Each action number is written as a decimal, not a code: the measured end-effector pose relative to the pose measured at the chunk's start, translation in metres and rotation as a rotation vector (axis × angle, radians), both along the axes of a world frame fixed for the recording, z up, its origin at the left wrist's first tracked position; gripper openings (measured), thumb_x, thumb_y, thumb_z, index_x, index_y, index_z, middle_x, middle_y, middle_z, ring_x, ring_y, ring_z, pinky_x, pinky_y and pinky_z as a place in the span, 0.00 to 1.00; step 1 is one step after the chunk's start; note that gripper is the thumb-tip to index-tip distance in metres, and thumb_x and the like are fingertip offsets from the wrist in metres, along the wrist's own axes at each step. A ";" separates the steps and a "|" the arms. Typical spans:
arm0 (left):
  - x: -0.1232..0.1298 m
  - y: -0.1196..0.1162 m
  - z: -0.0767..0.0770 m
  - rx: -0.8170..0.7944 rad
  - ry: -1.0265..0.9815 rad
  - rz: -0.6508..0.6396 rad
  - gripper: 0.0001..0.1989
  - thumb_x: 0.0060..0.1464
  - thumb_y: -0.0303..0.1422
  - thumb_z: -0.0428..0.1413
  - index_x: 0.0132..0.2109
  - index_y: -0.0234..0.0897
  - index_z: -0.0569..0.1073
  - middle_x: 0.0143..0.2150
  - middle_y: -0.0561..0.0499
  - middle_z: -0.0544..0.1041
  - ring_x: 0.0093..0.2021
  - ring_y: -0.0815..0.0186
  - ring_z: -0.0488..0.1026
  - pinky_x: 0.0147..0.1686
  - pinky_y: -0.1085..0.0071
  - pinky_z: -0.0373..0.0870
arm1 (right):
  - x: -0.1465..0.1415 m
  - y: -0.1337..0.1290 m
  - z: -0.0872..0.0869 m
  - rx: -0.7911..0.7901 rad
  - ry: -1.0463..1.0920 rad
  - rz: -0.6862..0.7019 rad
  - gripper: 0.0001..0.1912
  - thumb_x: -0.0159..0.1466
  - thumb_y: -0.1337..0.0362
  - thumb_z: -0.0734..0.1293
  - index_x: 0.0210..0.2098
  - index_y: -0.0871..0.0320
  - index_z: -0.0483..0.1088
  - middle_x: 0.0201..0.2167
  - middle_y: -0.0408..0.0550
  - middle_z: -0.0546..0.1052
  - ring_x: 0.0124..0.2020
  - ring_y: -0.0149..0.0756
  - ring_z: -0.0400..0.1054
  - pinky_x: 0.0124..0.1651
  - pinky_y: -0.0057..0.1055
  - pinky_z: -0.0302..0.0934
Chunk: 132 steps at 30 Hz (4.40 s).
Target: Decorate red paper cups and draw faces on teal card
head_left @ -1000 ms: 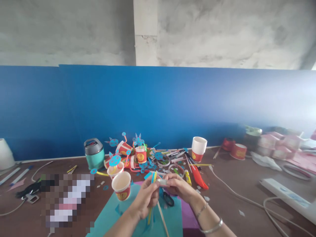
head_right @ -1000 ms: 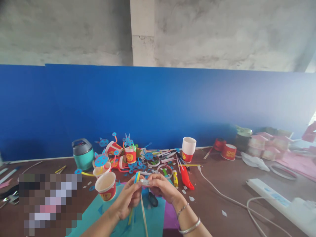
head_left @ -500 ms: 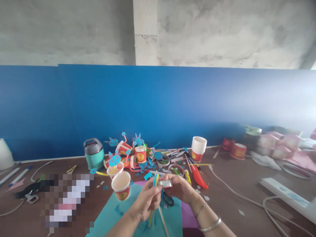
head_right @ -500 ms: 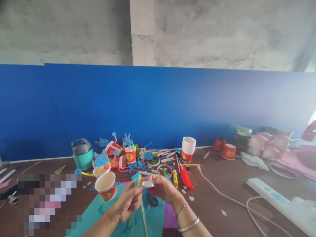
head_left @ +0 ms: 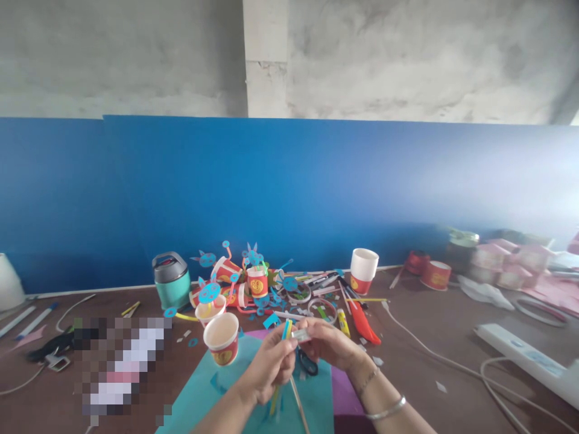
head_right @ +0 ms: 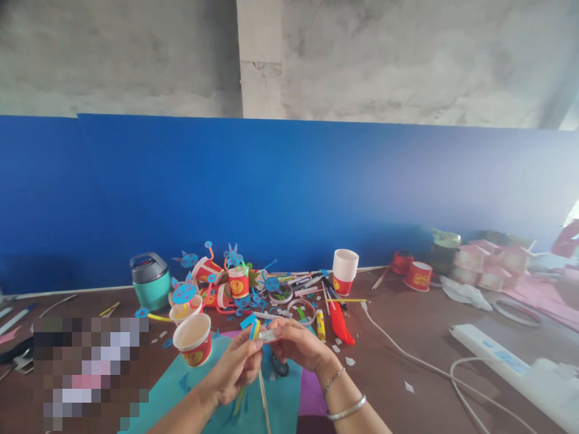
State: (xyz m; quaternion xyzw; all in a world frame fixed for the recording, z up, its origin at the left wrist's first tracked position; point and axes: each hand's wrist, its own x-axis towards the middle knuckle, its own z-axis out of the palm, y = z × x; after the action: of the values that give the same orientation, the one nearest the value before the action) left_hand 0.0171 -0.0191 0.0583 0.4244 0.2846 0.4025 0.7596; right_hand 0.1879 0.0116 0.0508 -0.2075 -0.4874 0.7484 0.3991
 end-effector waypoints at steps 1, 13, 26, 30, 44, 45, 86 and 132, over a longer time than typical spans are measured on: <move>0.000 0.000 0.000 0.000 0.005 0.002 0.21 0.41 0.45 0.63 0.38 0.40 0.66 0.14 0.67 0.49 0.14 0.80 0.38 0.14 0.78 0.34 | 0.000 0.000 0.000 0.010 -0.020 -0.017 0.13 0.56 0.55 0.69 0.30 0.60 0.69 0.21 0.39 0.64 0.19 0.25 0.57 0.17 0.21 0.49; 0.003 0.001 0.002 -0.051 0.048 0.062 0.23 0.38 0.45 0.64 0.39 0.39 0.66 0.13 0.67 0.50 0.14 0.80 0.40 0.16 0.76 0.33 | 0.000 0.000 0.003 0.020 -0.120 -0.097 0.18 0.55 0.50 0.70 0.26 0.59 0.67 0.15 0.34 0.57 0.15 0.22 0.48 0.16 0.23 0.37; 0.007 -0.001 0.006 -0.073 0.041 0.090 0.22 0.38 0.47 0.64 0.35 0.39 0.65 0.13 0.68 0.50 0.13 0.80 0.39 0.16 0.76 0.32 | -0.001 -0.001 0.005 -0.028 -0.107 -0.133 0.18 0.54 0.51 0.71 0.27 0.60 0.68 0.16 0.37 0.62 0.15 0.22 0.50 0.17 0.23 0.38; 0.006 0.000 0.002 -0.077 -0.002 0.087 0.23 0.38 0.48 0.64 0.32 0.40 0.62 0.13 0.68 0.48 0.14 0.79 0.37 0.15 0.76 0.32 | -0.001 -0.001 0.001 -0.056 -0.077 -0.128 0.17 0.55 0.51 0.70 0.30 0.59 0.69 0.21 0.41 0.70 0.18 0.24 0.56 0.20 0.23 0.46; 0.005 0.002 0.004 -0.094 0.054 0.095 0.22 0.37 0.45 0.64 0.32 0.40 0.62 0.14 0.68 0.49 0.15 0.80 0.37 0.16 0.76 0.31 | -0.001 -0.004 0.013 0.079 -0.144 -0.077 0.17 0.57 0.52 0.68 0.24 0.60 0.67 0.15 0.35 0.61 0.14 0.22 0.49 0.15 0.23 0.39; 0.004 0.002 0.005 -0.100 0.061 0.098 0.22 0.37 0.45 0.64 0.32 0.40 0.62 0.14 0.68 0.49 0.15 0.80 0.37 0.16 0.76 0.31 | -0.001 -0.004 0.014 0.083 -0.148 -0.075 0.17 0.57 0.52 0.68 0.24 0.60 0.66 0.15 0.35 0.61 0.14 0.21 0.49 0.15 0.23 0.39; 0.008 0.001 0.008 -0.003 0.019 0.400 0.24 0.42 0.46 0.64 0.42 0.39 0.68 0.17 0.66 0.48 0.16 0.79 0.42 0.15 0.80 0.38 | -0.002 0.002 0.020 0.290 -0.314 -0.468 0.18 0.55 0.49 0.70 0.25 0.59 0.70 0.15 0.36 0.60 0.17 0.24 0.49 0.18 0.24 0.44; 0.010 0.005 0.002 0.279 0.211 0.541 0.22 0.43 0.51 0.60 0.27 0.37 0.64 0.18 0.62 0.54 0.18 0.76 0.48 0.17 0.77 0.46 | -0.014 -0.015 0.038 1.025 -0.852 -0.704 0.05 0.54 0.70 0.65 0.29 0.55 0.65 0.29 0.45 0.71 0.36 0.39 0.63 0.42 0.36 0.56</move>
State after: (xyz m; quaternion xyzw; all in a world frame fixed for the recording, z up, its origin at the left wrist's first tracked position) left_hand 0.0267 -0.0144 0.0606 0.4726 0.4063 0.5787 0.5259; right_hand 0.1738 -0.0034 0.0892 -0.4109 -0.7917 0.1112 0.4382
